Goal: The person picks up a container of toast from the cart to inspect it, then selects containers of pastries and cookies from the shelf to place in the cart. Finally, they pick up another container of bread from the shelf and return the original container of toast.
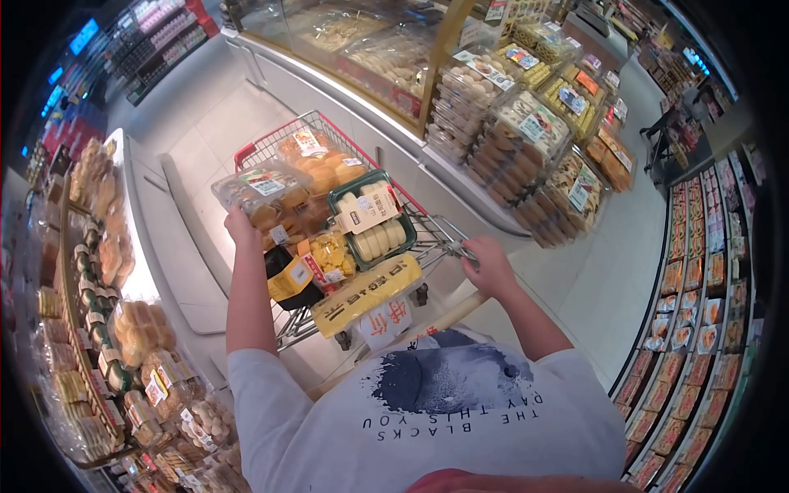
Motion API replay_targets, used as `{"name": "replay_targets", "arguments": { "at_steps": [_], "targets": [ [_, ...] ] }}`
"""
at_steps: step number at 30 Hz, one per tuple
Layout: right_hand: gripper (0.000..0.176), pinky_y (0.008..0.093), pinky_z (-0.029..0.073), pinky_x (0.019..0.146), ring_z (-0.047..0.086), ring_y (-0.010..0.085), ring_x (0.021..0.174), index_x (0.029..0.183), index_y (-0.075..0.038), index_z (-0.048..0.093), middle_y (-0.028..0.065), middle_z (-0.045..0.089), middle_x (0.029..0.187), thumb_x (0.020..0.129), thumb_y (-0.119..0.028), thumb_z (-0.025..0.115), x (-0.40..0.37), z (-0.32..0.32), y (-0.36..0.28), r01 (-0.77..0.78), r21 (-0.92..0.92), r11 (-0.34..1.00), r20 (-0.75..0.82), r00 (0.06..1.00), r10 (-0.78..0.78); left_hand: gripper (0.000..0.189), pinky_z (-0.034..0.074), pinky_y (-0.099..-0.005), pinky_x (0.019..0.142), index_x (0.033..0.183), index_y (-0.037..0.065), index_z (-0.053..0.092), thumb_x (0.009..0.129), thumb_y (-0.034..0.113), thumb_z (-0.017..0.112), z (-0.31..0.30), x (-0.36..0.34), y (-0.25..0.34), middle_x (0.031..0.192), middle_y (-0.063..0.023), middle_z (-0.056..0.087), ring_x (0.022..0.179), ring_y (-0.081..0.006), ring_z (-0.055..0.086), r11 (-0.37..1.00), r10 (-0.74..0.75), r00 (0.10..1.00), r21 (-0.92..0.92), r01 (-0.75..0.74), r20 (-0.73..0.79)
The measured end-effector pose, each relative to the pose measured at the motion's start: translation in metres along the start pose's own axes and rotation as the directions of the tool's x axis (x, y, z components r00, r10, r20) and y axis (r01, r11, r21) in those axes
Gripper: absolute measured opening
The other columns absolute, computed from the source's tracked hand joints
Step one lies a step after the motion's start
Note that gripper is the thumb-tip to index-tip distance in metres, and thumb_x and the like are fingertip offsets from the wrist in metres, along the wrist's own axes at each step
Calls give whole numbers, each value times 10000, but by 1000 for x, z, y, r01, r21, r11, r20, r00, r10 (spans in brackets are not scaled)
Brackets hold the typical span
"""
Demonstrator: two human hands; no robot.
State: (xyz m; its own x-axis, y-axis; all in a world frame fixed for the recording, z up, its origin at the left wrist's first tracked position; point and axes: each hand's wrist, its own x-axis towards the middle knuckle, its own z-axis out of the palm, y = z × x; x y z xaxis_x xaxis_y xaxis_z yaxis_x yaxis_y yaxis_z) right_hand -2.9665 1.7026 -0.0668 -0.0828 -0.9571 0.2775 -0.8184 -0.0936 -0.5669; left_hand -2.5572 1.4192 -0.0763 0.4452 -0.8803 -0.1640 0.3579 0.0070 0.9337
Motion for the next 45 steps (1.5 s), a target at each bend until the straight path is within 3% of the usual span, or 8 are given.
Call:
{"name": "replay_targets", "arguments": {
  "at_steps": [7, 11, 18, 22, 28, 32, 41, 45],
  "targets": [
    [252, 381, 447, 771, 525, 310, 894, 941, -24, 579, 142, 555, 936, 705, -106, 607, 2, -2, -6, -13, -42, 999, 41, 999, 15, 426, 510, -424, 784, 1101, -116, 435, 801, 180, 495, 66, 50, 16, 1083, -204, 519, 956, -303, 569, 977, -119, 993, -178, 122, 26],
    [257, 379, 448, 773, 526, 304, 890, 938, -20, 583, 138, 555, 940, 696, -101, 611, 5, -4, -9, 3, -56, 998, -19, 1000, -4, 381, 463, -475, 797, 1132, 66, 453, 818, 280, 471, 100, 101, -24, 1143, -127, 512, 999, -291, 531, 979, -167, 983, -102, 175, 79],
    [257, 375, 449, 776, 526, 303, 898, 929, -13, 581, 140, 551, 952, 690, -101, 614, 9, -5, -12, -90, -98, 991, -19, 996, 89, 462, 481, -468, 786, 1196, 20, 392, 786, 183, 529, 166, 117, -78, 1144, -154, 497, 999, -287, 544, 910, -411, 911, -53, 411, 3],
    [253, 377, 452, 775, 527, 306, 897, 923, -11, 575, 146, 548, 955, 689, -99, 612, 11, -6, -11, -110, -93, 990, -16, 994, 109, 584, 469, -487, 798, 1260, -38, 365, 781, 224, 573, 166, 139, -106, 1202, -161, 477, 1009, -273, 535, 973, -160, 984, 181, 144, 80],
    [253, 376, 456, 771, 530, 307, 894, 917, -5, 568, 148, 548, 956, 686, -95, 615, 14, -3, -12, -109, -99, 989, -3, 994, 109, 638, 450, -413, 838, 1240, -76, 382, 811, 373, 528, 142, 188, -124, 1218, -190, 473, 1049, -293, 526, 889, -308, 945, 385, 247, 107],
    [251, 373, 458, 768, 532, 305, 894, 911, -3, 568, 147, 550, 952, 681, -90, 618, 15, -3, -13, -119, -94, 988, 5, 993, 120, 670, 428, -413, 858, 1202, -79, 406, 814, 456, 519, 137, 197, -128, 1188, -232, 500, 1043, -369, 526, 441, -40, 977, 881, -170, 209],
    [245, 365, 459, 755, 545, 296, 858, 876, -7, 570, 138, 561, 919, 654, -86, 636, 14, -8, -14, 4, -107, 994, -25, 1000, -7, 600, 372, -445, 924, 1226, -39, 385, 828, 383, 536, 116, 89, -82, 1187, -294, 459, 1104, -411, 457, 215, -5, 868, 848, -485, 497],
    [248, 358, 449, 702, 549, 267, 783, 834, -34, 563, 106, 555, 834, 654, -172, 664, 9, -21, -15, 334, -28, 942, 120, 937, -329, 536, 350, -412, 953, 1204, -38, 420, 832, 326, 551, 77, 18, -39, 1236, -264, 432, 1158, -391, 408, 142, -75, 710, 712, -688, 701]
  ]
}}
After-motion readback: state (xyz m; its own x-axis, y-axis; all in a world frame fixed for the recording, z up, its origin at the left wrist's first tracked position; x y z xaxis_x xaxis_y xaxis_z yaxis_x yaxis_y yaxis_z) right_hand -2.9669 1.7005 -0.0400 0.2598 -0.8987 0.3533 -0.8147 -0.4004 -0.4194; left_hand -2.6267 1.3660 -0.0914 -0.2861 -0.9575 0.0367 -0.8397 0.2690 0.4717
